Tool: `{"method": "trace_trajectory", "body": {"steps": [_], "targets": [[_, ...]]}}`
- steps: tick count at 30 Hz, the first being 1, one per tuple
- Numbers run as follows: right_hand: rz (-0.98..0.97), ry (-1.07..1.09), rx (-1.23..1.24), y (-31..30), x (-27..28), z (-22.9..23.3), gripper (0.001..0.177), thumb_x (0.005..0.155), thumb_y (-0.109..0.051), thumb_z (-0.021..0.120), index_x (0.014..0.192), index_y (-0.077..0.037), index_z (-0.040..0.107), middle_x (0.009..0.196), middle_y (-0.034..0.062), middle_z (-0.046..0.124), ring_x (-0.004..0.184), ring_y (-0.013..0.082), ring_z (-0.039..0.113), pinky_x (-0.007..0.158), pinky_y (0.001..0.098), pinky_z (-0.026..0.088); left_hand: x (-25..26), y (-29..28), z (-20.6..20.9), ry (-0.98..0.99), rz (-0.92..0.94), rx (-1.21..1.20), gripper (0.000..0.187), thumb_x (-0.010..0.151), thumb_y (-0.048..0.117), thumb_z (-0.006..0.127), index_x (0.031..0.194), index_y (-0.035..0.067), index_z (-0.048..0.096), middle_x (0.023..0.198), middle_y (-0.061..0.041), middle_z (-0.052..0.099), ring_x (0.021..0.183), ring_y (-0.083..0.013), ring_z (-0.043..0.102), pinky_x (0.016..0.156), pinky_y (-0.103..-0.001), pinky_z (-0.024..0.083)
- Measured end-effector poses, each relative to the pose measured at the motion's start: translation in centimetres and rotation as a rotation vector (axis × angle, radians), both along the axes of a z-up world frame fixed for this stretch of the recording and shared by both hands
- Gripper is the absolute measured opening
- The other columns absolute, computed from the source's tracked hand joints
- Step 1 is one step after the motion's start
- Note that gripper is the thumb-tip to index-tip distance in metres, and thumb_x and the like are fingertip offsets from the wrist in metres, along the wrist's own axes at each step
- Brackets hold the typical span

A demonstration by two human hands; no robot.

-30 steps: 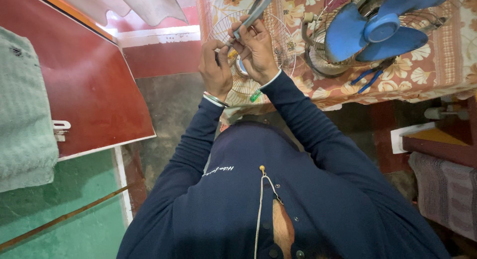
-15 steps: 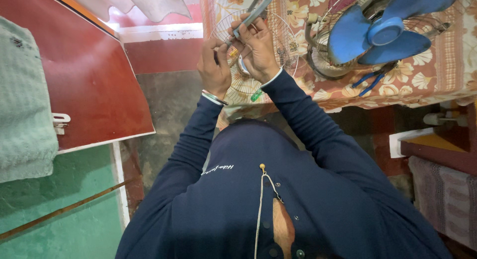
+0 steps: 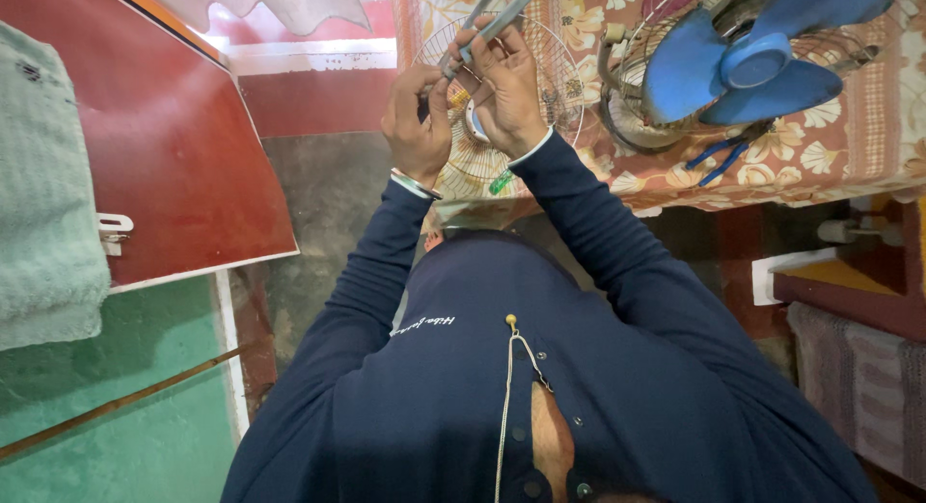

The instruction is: The person assembles a table fan by attaching the front and rear wire cages to the fan blades and motor housing. They use a cloth to wipe the cage and handle the components by hand, placing the assembled fan on a table.

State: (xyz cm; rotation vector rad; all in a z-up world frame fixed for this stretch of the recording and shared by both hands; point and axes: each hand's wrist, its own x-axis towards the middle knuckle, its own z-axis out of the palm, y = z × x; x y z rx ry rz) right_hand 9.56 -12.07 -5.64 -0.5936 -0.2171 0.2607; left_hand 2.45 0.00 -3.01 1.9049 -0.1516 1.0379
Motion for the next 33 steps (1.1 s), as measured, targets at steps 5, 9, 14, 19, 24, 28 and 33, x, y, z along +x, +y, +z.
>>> {"method": "trace_trajectory", "body": {"steps": [5,9,14,19,24,28,33], "targets": [[-0.034,0.020,-0.087,0.4,0.0,0.1,0.031,0.099,-0.011,0.074,0.125,-0.005,0.058,0.113,0.0106,0.072,0.106,0.0238,0.071,0.097,0.0413,0.061,0.7,0.0,-0.8,0.137,0.043,-0.062,0.006,0.111,0.011,0.057,0.109,0.006,0.059,0.098,-0.008,0.068,0.070,-0.0191,0.070,0.065,-0.032,0.056],[-0.033,0.018,-0.069,0.8,0.1,0.2,0.031,0.100,-0.011,0.074,0.125,-0.004,0.057,0.112,0.0102,0.071,0.105,0.0231,0.071,0.094,0.0403,0.061,1.0,0.3,-0.9,0.079,0.054,-0.033,0.011,0.108,0.014,0.058,0.111,0.003,0.058,0.101,-0.009,0.069,0.074,-0.0213,0.071,0.065,-0.033,0.057],[-0.045,0.026,-0.064,0.7,0.5,0.1,0.030,0.100,-0.011,0.073,0.125,-0.004,0.057,0.112,0.0110,0.071,0.103,0.0226,0.071,0.094,0.0399,0.061,0.8,0.8,-0.8,-0.026,-0.009,0.035,0.013,0.110,0.016,0.059,0.112,0.004,0.057,0.105,-0.011,0.068,0.089,-0.0262,0.073,0.073,-0.035,0.060],[-0.035,0.039,-0.047,1.3,0.5,0.0,0.030,0.101,-0.010,0.073,0.125,-0.004,0.057,0.112,0.0105,0.071,0.105,0.0228,0.071,0.094,0.0387,0.061,1.0,1.0,-1.7,0.129,0.040,-0.058,0.010,0.110,0.014,0.058,0.113,0.005,0.058,0.099,-0.009,0.068,0.079,-0.0241,0.071,0.069,-0.036,0.056],[-0.048,0.044,-0.074,1.4,0.7,0.2,0.033,0.099,-0.012,0.074,0.126,-0.005,0.057,0.112,0.0104,0.071,0.106,0.0228,0.071,0.091,0.0395,0.062,1.1,1.6,-2.0,0.124,0.056,-0.032,0.014,0.106,0.016,0.066,0.112,0.005,0.060,0.093,-0.009,0.066,0.073,-0.0249,0.066,0.067,-0.037,0.053],[-0.052,0.033,-0.091,1.1,1.1,0.6,0.036,0.098,-0.015,0.075,0.128,-0.006,0.056,0.111,0.0092,0.071,0.104,0.0208,0.071,0.089,0.0401,0.063,1.0,1.8,-1.7,0.031,0.030,0.051,0.020,0.099,0.015,0.075,0.108,0.006,0.060,0.094,-0.011,0.067,0.075,-0.0261,0.066,0.066,-0.036,0.054],[-0.071,-0.014,-0.142,-0.2,1.4,2.1,0.037,0.104,-0.019,0.069,0.134,-0.001,0.056,0.106,0.0073,0.068,0.100,0.0196,0.070,0.095,0.0389,0.062,0.3,1.9,-1.9,0.012,0.099,0.057,0.021,0.096,0.008,0.078,0.111,0.008,0.063,0.100,-0.009,0.071,0.081,-0.0220,0.071,0.071,-0.035,0.056]]}}
